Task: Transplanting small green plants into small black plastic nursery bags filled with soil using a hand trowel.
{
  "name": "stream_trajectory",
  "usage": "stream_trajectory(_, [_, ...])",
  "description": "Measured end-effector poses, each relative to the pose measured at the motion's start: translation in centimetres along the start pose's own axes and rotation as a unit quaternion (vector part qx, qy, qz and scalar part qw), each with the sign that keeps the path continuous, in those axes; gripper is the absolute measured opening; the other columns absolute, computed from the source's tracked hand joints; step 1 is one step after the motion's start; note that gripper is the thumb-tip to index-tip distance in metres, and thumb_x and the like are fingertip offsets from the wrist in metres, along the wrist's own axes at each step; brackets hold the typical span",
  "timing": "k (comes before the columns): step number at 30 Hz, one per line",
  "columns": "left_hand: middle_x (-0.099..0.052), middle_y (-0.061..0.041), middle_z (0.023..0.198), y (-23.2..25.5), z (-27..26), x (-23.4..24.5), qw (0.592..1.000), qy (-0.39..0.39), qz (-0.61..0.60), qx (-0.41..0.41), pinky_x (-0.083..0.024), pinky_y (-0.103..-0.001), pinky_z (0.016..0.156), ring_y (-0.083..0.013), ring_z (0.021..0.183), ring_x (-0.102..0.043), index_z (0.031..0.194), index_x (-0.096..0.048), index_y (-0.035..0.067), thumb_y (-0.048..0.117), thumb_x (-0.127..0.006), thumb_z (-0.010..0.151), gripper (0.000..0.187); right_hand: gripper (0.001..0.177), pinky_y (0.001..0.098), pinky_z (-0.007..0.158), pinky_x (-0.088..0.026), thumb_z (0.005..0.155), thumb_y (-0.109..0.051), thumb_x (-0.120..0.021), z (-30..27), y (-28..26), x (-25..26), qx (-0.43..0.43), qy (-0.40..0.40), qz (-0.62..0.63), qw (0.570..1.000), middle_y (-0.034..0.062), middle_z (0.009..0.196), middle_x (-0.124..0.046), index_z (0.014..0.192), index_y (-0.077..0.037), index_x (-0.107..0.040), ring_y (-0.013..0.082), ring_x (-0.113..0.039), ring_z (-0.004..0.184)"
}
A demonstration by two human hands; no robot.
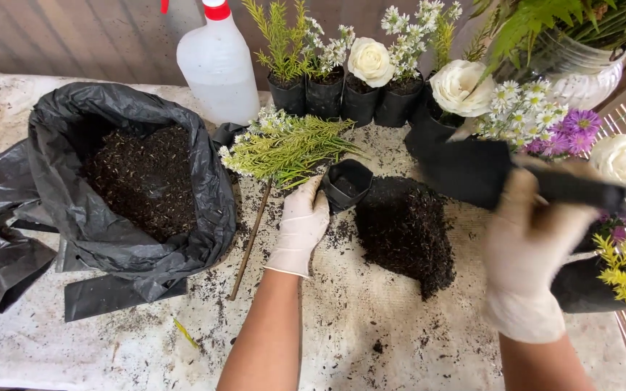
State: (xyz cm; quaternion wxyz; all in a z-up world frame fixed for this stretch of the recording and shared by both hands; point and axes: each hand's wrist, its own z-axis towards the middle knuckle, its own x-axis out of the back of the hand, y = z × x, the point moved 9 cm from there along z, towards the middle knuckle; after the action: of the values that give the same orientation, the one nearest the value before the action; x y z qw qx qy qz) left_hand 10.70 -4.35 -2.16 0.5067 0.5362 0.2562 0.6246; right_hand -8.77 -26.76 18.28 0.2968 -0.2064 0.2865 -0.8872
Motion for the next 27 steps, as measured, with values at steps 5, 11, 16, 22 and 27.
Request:
stream_trajectory(5, [-0.076, -0.014, 0.117, -0.5, 0.2, -0.2, 1.0, -0.002, 0.028, 0.008, -0.052, -0.045, 0.101, -0.0371, 0.105, -0.071, 0.127, -0.067, 0.013, 0.009, -0.05, 0.091, 0.04, 0.032, 0.0439, 0.108, -0.048, 0.107, 0.022, -0.047, -5.8, 5.0, 6.7, -0.068, 0.077, -0.112, 0.988, 0.0214, 0.121, -0.045, 0.125, -0.001, -0.034, 0.0327, -0.05, 0.111])
stream_trajectory(11, [-0.077, -0.012, 0.114, 0.2, -0.2, 0.1, 1.0, -0.002, 0.007, 0.006, -0.053, -0.04, 0.099, -0.0329, 0.104, -0.073, 0.126, -0.067, 0.013, 0.009, -0.048, 0.09, 0.041, 0.021, 0.042, 0.109, -0.058, 0.118, -0.007, -0.056, -13.0, 11.6, 11.7, -0.294, 0.186, -0.023, 0.937, 0.0066, 0.126, -0.049, 0.125, -0.017, -0.038, 0.0206, -0.055, 0.12])
stream_trajectory(16, [-0.076, -0.014, 0.112, 0.2, -0.1, 0.1, 1.0, -0.008, 0.03, 0.0, -0.054, -0.044, 0.096, -0.0355, 0.1, -0.072, 0.128, -0.067, 0.012, 0.01, -0.049, 0.09, 0.042, 0.023, 0.0313, 0.071, -0.062, 0.112, -0.018, -0.06, -14.9, 13.9, 10.5, -0.424, 0.234, 0.06, 0.873, -0.002, 0.13, -0.061, 0.12, -0.028, -0.041, 0.0157, -0.07, 0.115])
stream_trajectory(22, [-0.077, -0.014, 0.113, 0.1, -0.2, -0.1, 0.999, -0.001, 0.034, -0.011, -0.053, -0.042, 0.096, -0.0355, 0.101, -0.072, 0.127, -0.067, 0.011, 0.011, -0.05, 0.091, 0.04, 0.02, 0.0147, 0.045, -0.04, 0.106, -0.023, -0.065, -16.0, 15.4, 9.2, -0.473, 0.266, 0.091, 0.835, -0.009, 0.103, -0.063, 0.115, -0.029, -0.048, 0.0005, -0.055, 0.066])
stream_trajectory(27, [-0.077, -0.013, 0.112, 0.3, -0.2, -0.1, 0.999, -0.012, 0.041, 0.008, -0.054, -0.043, 0.097, -0.0341, 0.1, -0.073, 0.127, -0.067, 0.012, 0.01, -0.05, 0.092, 0.039, 0.02, 0.0131, 0.045, -0.038, 0.104, -0.028, -0.068, -15.9, 15.2, 9.3, -0.502, 0.283, 0.099, 0.811, -0.0146, 0.092, -0.059, 0.118, -0.032, -0.055, -0.0026, -0.053, 0.067])
